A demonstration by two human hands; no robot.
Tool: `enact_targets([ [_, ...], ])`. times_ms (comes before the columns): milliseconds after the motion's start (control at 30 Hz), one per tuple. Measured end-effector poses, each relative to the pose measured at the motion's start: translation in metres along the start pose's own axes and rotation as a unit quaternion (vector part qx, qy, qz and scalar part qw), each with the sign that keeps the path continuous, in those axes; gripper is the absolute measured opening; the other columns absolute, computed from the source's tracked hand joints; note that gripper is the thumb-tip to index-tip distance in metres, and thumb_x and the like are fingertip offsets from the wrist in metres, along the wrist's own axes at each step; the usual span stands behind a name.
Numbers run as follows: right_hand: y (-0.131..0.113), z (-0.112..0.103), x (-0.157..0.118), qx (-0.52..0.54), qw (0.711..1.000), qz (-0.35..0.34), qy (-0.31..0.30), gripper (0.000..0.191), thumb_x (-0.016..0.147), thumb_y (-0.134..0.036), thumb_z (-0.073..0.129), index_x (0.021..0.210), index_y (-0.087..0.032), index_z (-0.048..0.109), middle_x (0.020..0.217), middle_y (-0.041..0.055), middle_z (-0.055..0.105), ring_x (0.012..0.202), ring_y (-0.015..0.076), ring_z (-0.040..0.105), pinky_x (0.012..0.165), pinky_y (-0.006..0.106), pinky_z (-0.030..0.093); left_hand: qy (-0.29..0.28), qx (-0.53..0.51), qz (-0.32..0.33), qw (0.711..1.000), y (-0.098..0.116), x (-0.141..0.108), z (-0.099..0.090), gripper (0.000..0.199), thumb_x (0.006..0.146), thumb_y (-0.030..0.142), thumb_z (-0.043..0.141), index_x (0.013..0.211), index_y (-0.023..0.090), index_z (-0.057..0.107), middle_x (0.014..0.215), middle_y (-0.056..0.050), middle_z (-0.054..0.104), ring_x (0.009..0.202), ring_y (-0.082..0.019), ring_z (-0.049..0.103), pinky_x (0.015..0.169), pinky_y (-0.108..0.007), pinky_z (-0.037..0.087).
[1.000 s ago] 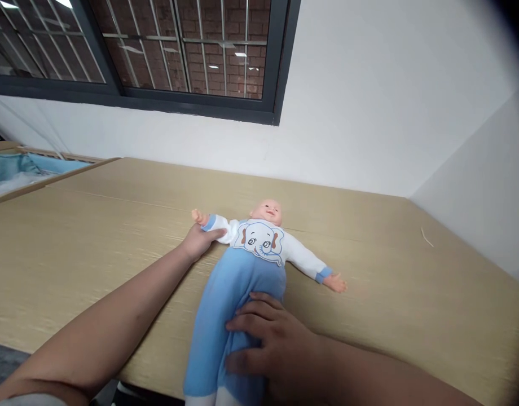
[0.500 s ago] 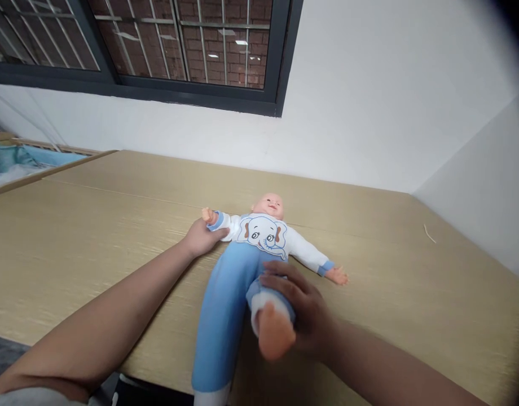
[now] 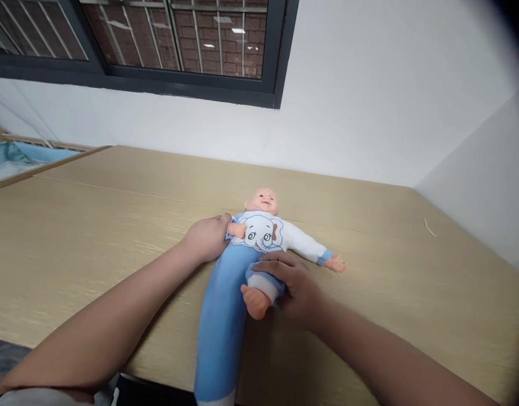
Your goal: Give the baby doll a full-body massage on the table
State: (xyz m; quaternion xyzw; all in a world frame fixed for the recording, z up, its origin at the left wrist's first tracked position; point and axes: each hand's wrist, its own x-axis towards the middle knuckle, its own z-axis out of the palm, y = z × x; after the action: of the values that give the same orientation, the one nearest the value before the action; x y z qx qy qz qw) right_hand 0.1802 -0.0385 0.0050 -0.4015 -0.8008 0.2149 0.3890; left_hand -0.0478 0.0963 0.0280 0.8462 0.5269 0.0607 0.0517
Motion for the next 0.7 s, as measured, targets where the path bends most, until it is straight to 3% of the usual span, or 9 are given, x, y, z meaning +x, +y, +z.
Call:
enact_targets([
  [233,-0.004,-0.010,-0.003,0.066,0.996,-0.057,0.019,0.051,0.080,-0.016,0.063,0.129,-0.030,0.056,0.121,0.0050,0.065,0.113,0.0252,0.062,0.099,0.042,0.051,0.048,-0.107,-0.021,0.993,-0.013,0.000,0.011,0.036,0.084,0.051,0.059,0.101,0.019,0.060,0.095,-0.010,0.071,0.083,-0.032,0.068,0.064,-0.032,0.042],
  [367,-0.016,-0.010,-0.011,0.049,0.994,-0.093,-0.033,0.054,0.080,-0.028,0.069,0.132,-0.031,0.055,0.126,0.0061,0.063,0.116,0.0268,0.061,0.100,0.040,0.050,0.071,-0.280,-0.045,0.956,-0.038,0.007,0.027,0.030,0.078,0.046,0.062,0.093,0.020,0.066,0.093,-0.005,0.072,0.090,-0.030,0.067,0.074,-0.033,0.047],
  [533,-0.026,0.004,-0.016,-0.021,0.977,-0.183,-0.109,0.052,0.068,-0.023,0.064,0.120,-0.029,0.061,0.127,0.0043,0.062,0.116,0.0255,0.059,0.105,0.044,0.044,0.083,-0.460,-0.033,0.883,-0.059,0.020,0.041,0.034,0.071,0.044,0.070,0.088,0.016,0.063,0.087,-0.004,0.068,0.084,-0.025,0.064,0.077,-0.033,0.049],
  [700,-0.023,0.015,-0.019,-0.089,0.957,-0.193,-0.198,0.058,0.057,-0.018,0.063,0.113,-0.030,0.064,0.138,0.0022,0.056,0.121,0.0290,0.054,0.110,0.053,0.033,0.087,-0.459,-0.045,0.883,-0.058,0.020,0.041,0.030,0.071,0.041,0.072,0.085,0.016,0.062,0.084,-0.003,0.065,0.080,-0.022,0.061,0.073,-0.031,0.047],
])
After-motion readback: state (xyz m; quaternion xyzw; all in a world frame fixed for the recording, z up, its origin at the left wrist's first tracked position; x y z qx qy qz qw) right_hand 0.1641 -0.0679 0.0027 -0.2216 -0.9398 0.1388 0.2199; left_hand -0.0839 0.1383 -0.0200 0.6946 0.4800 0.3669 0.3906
